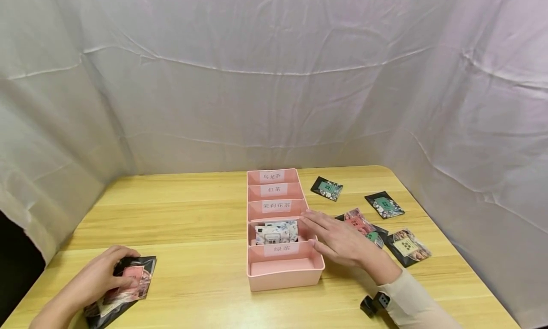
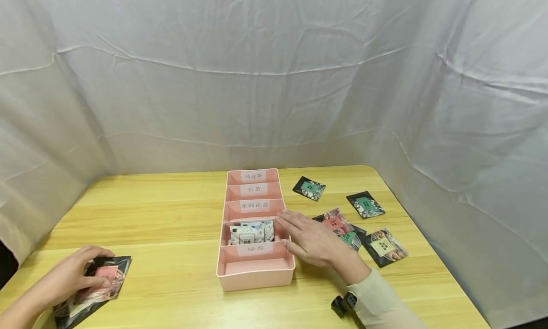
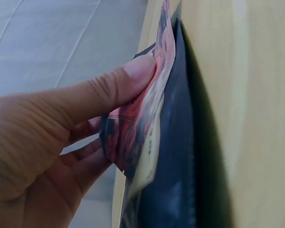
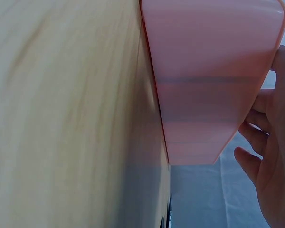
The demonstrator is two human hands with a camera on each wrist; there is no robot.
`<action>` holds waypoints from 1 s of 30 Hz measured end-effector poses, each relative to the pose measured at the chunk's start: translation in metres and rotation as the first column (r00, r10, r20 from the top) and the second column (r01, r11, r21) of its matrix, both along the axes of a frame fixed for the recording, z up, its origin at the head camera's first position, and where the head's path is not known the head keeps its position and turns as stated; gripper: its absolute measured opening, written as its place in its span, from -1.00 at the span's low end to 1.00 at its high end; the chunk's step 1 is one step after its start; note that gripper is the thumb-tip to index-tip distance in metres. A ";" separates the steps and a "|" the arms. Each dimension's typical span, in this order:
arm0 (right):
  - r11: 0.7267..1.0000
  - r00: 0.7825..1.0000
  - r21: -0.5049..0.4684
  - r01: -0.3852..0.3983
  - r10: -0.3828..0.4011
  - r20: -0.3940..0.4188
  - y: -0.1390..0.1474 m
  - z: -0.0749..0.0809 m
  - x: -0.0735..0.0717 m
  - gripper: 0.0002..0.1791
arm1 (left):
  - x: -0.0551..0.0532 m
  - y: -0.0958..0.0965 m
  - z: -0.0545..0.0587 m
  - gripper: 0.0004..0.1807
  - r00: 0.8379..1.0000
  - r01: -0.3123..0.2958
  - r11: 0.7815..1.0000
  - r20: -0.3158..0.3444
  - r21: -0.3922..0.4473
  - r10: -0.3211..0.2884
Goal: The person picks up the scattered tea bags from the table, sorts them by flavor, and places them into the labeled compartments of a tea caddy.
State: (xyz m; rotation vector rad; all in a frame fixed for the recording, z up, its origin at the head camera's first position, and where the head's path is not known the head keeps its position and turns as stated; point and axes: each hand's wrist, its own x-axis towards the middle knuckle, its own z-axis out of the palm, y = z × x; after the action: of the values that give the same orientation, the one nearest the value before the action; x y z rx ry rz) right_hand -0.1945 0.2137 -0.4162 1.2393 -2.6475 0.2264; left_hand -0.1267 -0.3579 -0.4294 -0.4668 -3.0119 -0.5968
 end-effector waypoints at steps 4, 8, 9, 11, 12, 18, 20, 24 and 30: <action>1.000 1.000 0.001 0.000 0.000 0.009 0.000 0.000 0.000 -0.36 | -0.003 0.002 0.001 -0.44 0.996 -0.007 1.000 -0.086 0.000 0.007; 1.000 1.000 0.005 0.001 -0.001 0.020 0.000 0.001 0.001 -0.36 | -0.010 0.005 0.003 -0.54 0.989 -0.003 1.000 -0.147 -0.011 0.002; 1.000 1.000 0.008 0.001 -0.001 0.018 0.000 0.001 0.001 -0.36 | -0.011 0.006 0.004 -0.56 0.989 -0.006 1.000 -0.145 -0.007 0.005; 1.000 1.000 0.012 0.002 -0.002 0.019 0.000 0.001 0.001 -0.35 | -0.014 0.008 0.007 -0.58 0.990 -0.013 1.000 -0.139 0.003 0.013; 1.000 1.000 0.013 0.000 -0.001 0.020 0.000 0.001 0.001 -0.35 | -0.015 0.010 0.008 -0.60 0.991 -0.016 1.000 -0.132 0.009 0.017; 1.000 1.000 0.019 -0.007 0.006 0.019 0.000 0.001 0.000 -0.35 | -0.022 0.018 0.015 -0.68 0.985 -0.026 1.000 -0.170 0.007 0.027; 1.000 1.000 0.017 -0.007 0.006 0.018 0.000 0.001 0.000 -0.35 | -0.024 0.020 0.019 -0.70 0.987 -0.039 0.999 -0.155 0.013 0.041; 1.000 1.000 0.013 -0.004 0.004 0.020 0.000 0.001 0.000 -0.35 | -0.028 0.025 0.025 -0.74 0.987 -0.061 0.998 -0.150 0.019 0.063; 1.000 1.000 0.007 -0.008 0.008 0.022 0.000 0.000 -0.001 -0.36 | -0.036 0.032 0.030 -0.74 0.966 -0.032 0.999 -0.256 0.025 0.037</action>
State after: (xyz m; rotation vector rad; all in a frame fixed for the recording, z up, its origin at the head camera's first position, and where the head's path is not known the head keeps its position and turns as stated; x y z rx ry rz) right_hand -0.1955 0.2140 -0.4166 1.2574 -2.6647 0.2331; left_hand -0.1627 -0.3261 -0.3998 -0.4511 -2.7601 -0.5203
